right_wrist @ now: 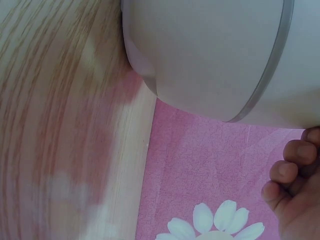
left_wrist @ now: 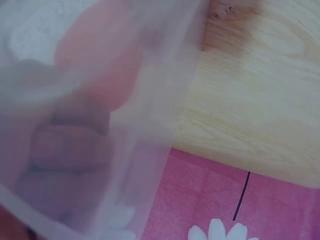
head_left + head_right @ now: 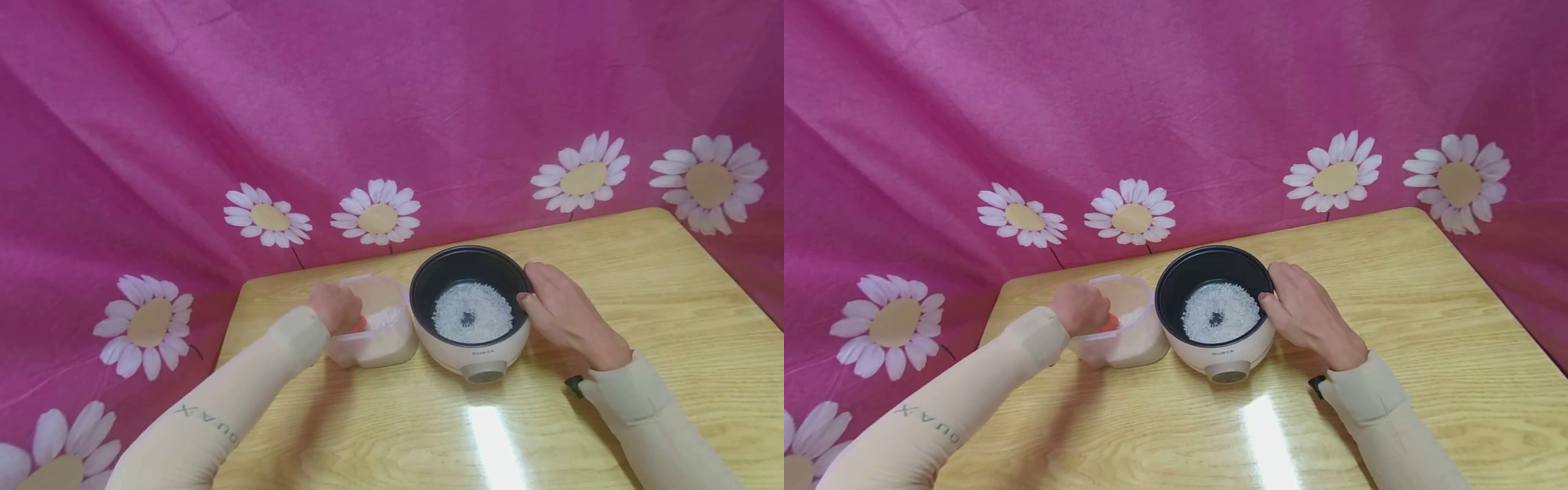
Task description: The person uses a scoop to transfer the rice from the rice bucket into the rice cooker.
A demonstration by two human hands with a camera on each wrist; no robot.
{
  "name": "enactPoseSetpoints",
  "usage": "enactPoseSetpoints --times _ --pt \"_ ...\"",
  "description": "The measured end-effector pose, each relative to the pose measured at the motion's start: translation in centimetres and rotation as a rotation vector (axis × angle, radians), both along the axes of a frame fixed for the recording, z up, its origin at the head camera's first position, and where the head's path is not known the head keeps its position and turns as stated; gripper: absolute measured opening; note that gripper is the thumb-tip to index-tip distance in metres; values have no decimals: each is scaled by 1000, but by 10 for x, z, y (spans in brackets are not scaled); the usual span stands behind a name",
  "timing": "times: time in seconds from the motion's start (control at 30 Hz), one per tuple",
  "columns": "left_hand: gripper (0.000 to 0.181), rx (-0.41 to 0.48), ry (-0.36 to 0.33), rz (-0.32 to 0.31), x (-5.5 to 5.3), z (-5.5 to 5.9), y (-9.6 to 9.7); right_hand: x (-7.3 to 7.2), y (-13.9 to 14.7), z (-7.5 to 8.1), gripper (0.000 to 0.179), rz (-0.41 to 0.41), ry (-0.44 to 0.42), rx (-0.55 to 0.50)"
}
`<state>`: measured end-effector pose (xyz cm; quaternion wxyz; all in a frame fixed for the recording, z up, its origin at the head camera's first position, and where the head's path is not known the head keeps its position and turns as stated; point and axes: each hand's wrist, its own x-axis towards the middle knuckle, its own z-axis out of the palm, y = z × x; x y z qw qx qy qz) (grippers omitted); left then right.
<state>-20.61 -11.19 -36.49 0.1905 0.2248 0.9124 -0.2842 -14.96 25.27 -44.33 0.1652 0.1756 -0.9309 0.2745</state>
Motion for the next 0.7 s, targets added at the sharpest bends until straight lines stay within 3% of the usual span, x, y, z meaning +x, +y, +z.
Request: enactPoseSetpoints --times 0.33,0.7 --pt "40 32 -12 20 -2 -2 0 0 0 1 7 -26 -46 -1" --pt "40 92 -7 27 -3 -9 -4 0 1 0 5 3 16 -2"
